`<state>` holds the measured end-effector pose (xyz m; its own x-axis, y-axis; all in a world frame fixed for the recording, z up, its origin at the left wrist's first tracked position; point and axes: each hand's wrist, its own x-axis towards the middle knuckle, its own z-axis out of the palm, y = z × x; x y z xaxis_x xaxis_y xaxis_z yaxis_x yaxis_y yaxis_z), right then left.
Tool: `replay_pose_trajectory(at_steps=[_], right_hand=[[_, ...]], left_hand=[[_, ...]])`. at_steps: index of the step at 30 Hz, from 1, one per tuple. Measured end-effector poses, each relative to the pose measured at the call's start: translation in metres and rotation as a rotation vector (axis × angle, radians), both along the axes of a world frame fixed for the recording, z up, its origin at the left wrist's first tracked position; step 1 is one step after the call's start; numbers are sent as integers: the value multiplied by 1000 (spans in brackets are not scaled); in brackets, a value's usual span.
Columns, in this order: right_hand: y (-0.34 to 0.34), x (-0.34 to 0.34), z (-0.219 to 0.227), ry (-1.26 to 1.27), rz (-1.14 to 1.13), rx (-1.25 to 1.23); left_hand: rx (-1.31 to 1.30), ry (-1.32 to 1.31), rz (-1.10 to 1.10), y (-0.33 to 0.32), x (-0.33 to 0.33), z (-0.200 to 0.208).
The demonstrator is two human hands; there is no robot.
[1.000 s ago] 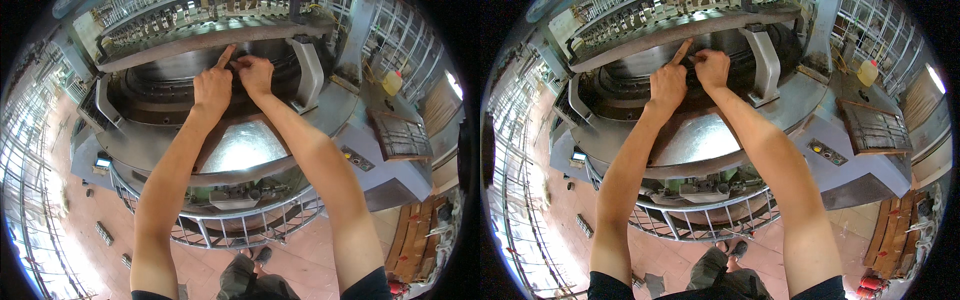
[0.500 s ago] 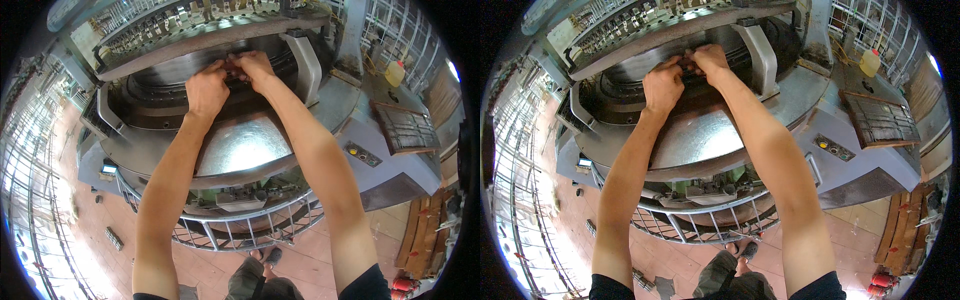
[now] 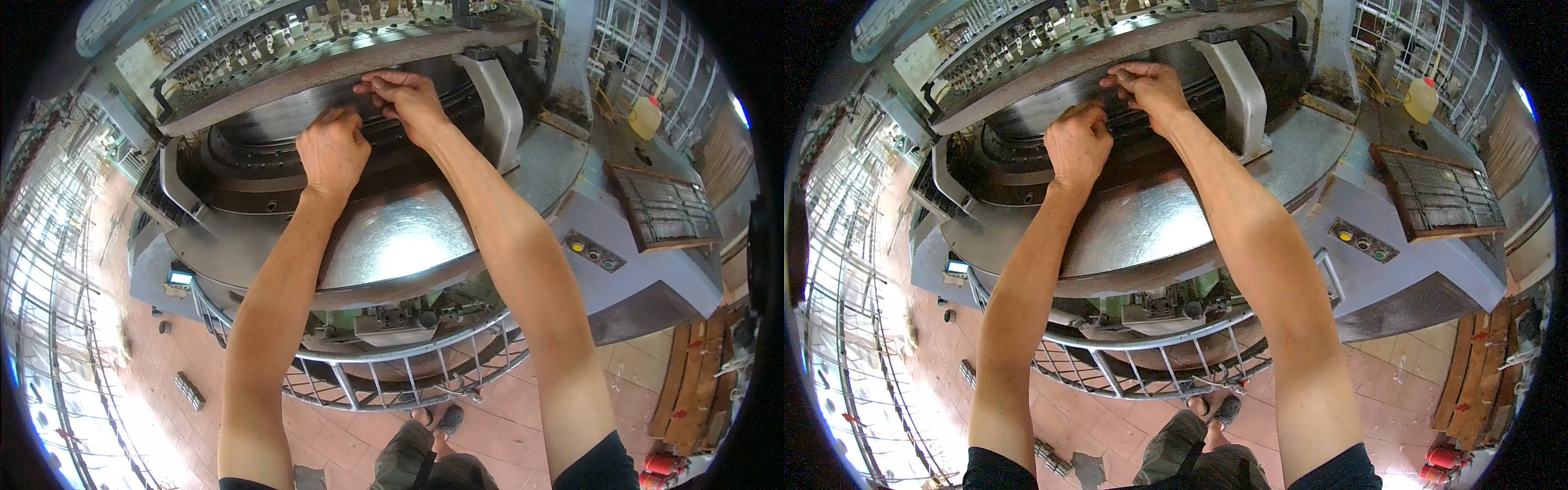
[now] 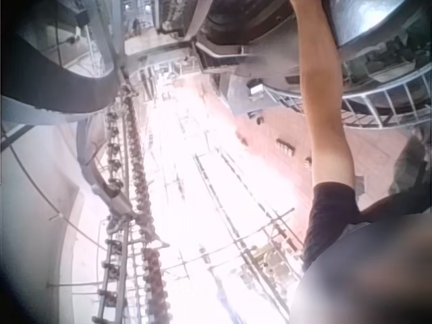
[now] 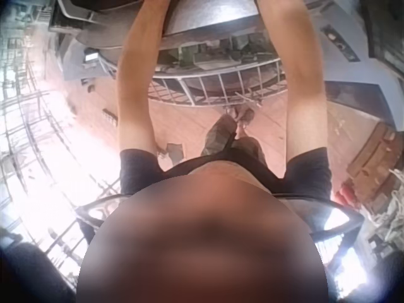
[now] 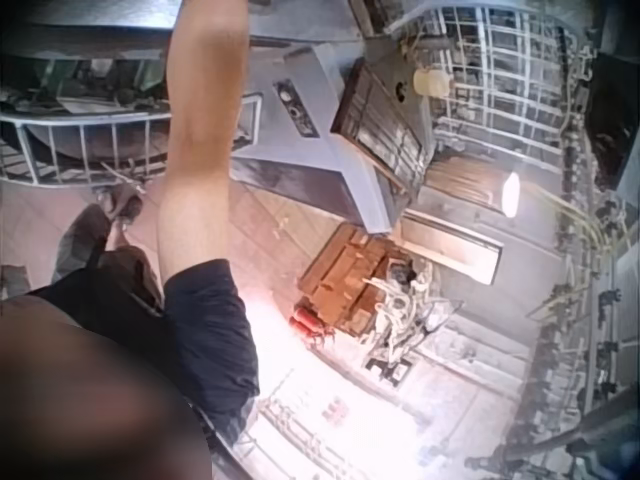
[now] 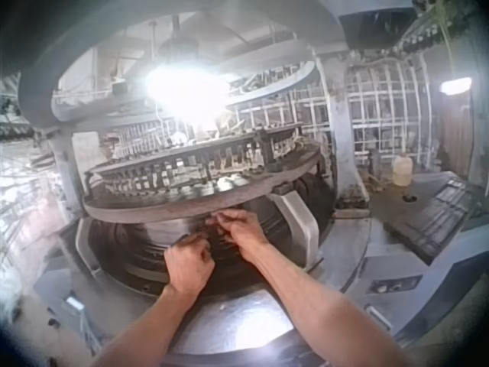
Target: The person repeatedly picks up small metal strips and inserts them into slots on a large circular machine. The person handles the strips one at a time, aligning and pressing them into place on the machine's inner ring.
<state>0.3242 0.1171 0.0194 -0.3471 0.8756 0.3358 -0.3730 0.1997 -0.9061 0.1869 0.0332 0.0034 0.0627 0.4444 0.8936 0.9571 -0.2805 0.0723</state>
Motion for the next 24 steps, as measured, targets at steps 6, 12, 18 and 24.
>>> replay_pose_trajectory(at_steps=[6, 12, 18, 24], right_hand=[[-4, -2, 2, 27, 12, -9], [-8, -3, 4, -57, 37, -49], [-3, 2, 9, 16, 3, -121], [-1, 1, -2, 41, 23, -138]], left_hand=[[-165, 15, 135, -4, 2, 0], [-242, -28, 139, 0, -2, -4], [-229, 12, 74, 4, -7, -7], [-259, -114, 108, 7, -7, -10]])
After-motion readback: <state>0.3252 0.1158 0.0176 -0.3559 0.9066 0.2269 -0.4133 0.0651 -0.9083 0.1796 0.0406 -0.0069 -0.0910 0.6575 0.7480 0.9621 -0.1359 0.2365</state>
